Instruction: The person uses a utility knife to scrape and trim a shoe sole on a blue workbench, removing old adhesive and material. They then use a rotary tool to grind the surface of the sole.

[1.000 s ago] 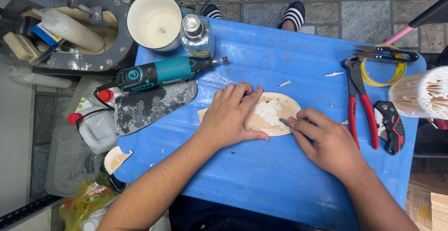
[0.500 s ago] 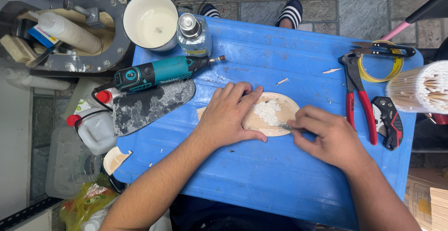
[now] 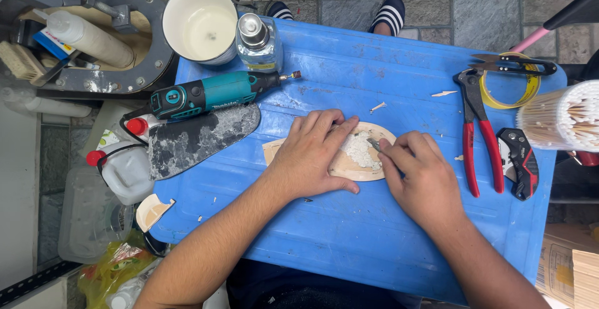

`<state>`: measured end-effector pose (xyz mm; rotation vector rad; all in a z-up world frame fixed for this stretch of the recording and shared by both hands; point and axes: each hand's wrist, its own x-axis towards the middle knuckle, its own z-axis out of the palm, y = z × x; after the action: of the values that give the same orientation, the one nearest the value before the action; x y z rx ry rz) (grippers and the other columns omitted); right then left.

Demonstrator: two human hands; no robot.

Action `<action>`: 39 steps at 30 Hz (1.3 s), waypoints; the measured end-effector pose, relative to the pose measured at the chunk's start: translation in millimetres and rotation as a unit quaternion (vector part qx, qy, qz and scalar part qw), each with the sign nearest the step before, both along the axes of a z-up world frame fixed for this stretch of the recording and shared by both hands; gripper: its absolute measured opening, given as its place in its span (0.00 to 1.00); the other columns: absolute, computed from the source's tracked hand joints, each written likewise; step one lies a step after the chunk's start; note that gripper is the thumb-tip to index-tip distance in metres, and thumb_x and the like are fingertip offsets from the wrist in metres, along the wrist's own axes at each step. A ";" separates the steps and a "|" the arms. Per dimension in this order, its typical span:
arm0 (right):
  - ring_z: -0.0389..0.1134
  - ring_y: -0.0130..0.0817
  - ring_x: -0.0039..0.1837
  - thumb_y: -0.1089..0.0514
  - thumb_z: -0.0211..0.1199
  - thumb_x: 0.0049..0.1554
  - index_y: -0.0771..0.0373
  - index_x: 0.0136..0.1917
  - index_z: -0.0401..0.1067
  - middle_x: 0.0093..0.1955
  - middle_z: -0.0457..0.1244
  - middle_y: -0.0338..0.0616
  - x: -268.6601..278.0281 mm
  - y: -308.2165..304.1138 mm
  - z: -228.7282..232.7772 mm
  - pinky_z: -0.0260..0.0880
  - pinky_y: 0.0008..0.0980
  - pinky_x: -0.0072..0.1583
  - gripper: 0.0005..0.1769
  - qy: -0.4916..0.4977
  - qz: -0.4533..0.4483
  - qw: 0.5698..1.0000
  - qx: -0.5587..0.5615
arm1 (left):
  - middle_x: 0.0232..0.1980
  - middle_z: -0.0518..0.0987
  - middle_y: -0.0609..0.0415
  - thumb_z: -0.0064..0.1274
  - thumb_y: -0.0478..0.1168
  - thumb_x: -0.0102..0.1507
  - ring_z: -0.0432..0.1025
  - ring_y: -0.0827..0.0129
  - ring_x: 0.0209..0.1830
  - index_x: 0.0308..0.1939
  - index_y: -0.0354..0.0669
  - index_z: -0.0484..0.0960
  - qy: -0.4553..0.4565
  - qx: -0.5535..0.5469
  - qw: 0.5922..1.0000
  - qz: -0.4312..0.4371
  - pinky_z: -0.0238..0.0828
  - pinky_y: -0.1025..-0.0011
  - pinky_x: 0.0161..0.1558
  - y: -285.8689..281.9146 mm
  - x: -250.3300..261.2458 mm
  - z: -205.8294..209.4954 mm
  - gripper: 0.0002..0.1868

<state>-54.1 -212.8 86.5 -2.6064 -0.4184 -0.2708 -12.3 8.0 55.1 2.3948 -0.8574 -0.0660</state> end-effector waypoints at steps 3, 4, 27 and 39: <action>0.67 0.38 0.45 0.61 0.70 0.55 0.63 0.48 0.80 0.42 0.63 0.43 -0.1 4.3 3.2 0.68 0.40 0.43 0.06 0.025 0.001 0.999 -0.021 | 0.65 0.67 0.47 0.69 0.71 0.42 0.62 0.53 0.65 0.71 0.38 0.68 -0.005 -0.001 1.000 0.001 0.59 0.55 0.62 1.3 -0.6 -0.9 0.63; 0.66 0.38 0.45 0.61 0.70 0.55 0.63 0.47 0.80 0.42 0.63 0.43 0.7 4.6 3.7 0.68 0.40 0.42 0.06 0.034 0.000 0.999 -0.025 | 0.65 0.67 0.47 0.69 0.71 0.41 0.62 0.53 0.65 0.71 0.38 0.68 -0.007 -0.002 1.000 0.004 0.59 0.55 0.62 1.9 -0.7 -1.3 0.63; 0.67 0.41 0.45 0.64 0.68 0.56 0.67 0.52 0.79 0.44 0.62 0.48 -6.2 2.1 -5.1 0.69 0.38 0.46 0.10 0.077 -0.019 0.993 0.085 | 0.65 0.68 0.46 0.69 0.71 0.40 0.63 0.54 0.66 0.70 0.35 0.68 -0.007 -0.006 1.000 -0.012 0.60 0.57 0.62 1.3 1.0 -2.3 0.64; 0.65 0.38 0.39 0.62 0.70 0.53 0.64 0.47 0.80 0.36 0.59 0.45 4.5 -8.7 -3.3 0.66 0.39 0.40 0.08 0.077 0.048 0.994 0.065 | 0.64 0.68 0.47 0.68 0.72 0.41 0.64 0.54 0.64 0.70 0.36 0.69 -0.011 -0.016 1.000 -0.002 0.61 0.57 0.61 2.3 0.6 -4.7 0.63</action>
<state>-49.5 -221.5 83.2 -2.4504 -0.4555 -0.0610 -11.8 10.3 50.3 2.3674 -0.8670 -0.0262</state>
